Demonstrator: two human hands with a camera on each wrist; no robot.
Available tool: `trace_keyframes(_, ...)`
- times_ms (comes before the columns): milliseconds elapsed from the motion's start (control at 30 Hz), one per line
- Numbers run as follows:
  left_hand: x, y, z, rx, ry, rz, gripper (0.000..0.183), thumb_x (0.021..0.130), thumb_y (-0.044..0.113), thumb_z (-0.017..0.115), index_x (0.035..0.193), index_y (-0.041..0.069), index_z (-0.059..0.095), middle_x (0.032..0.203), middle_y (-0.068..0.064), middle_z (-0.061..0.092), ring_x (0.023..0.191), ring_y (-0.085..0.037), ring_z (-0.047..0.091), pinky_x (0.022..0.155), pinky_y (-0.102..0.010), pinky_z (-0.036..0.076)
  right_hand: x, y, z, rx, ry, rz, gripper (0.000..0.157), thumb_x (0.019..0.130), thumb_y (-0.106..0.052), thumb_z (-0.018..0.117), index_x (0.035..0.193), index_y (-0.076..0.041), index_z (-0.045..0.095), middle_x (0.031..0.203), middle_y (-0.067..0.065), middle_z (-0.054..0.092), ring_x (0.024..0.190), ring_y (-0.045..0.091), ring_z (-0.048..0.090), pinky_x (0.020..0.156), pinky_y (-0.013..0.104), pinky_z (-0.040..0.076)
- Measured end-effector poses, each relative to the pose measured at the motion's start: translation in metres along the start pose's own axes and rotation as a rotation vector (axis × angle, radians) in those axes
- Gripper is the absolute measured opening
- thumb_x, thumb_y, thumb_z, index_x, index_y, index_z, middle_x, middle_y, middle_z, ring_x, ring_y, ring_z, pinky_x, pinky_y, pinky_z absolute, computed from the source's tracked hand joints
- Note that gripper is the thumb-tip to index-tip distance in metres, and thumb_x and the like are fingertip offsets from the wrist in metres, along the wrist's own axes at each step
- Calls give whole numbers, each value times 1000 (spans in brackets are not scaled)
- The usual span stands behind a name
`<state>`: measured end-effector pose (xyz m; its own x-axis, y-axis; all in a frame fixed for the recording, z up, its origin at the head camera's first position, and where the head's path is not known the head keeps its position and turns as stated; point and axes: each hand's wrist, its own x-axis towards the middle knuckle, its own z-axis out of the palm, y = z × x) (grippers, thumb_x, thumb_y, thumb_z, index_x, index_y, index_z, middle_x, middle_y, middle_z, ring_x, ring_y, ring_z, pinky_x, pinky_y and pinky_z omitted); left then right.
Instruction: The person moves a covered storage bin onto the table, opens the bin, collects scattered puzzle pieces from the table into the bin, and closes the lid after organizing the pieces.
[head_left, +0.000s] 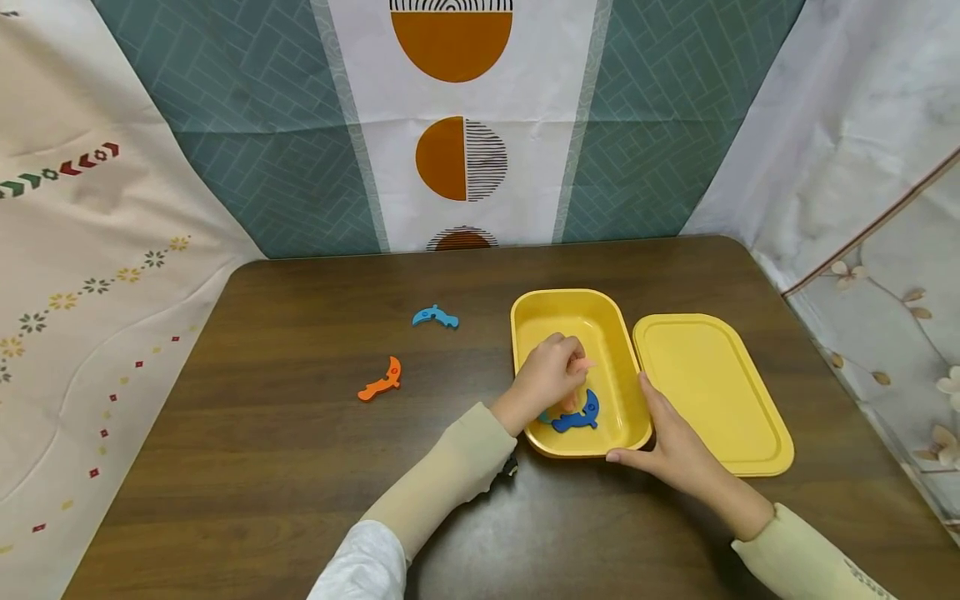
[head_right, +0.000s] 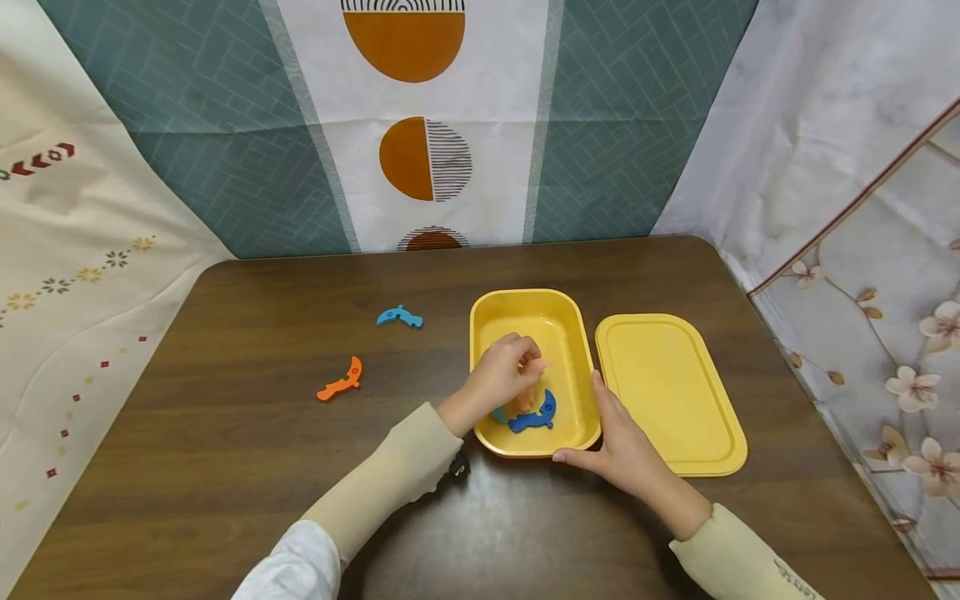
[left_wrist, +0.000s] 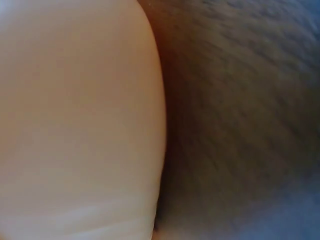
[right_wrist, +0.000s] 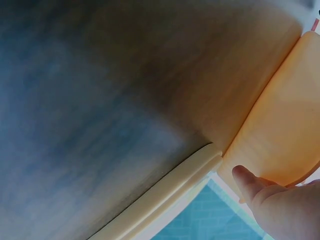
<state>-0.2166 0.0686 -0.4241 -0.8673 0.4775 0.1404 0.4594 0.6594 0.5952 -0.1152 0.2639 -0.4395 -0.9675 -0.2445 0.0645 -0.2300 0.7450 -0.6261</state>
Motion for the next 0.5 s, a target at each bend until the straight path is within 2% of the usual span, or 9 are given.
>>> trace_keyframes(200, 0, 0, 1, 26, -1, 17, 14, 87, 19, 69, 94, 8, 64, 82, -1, 53, 69, -11, 48, 62, -15, 40, 1, 0, -1, 1, -4, -1, 118, 69, -33, 85, 150, 4, 8, 149, 33, 22, 133, 50, 30, 101, 63, 31)
trace_keyframes(500, -2, 1, 3, 191, 1, 108, 9, 89, 18, 65, 92, 10, 64, 80, -1, 54, 68, -11, 47, 60, -17, 40, 0, -2, -2, -10, -15, 17, 118, 70, -35, 84, 150, 5, 8, 149, 33, 21, 133, 51, 29, 101, 63, 31)
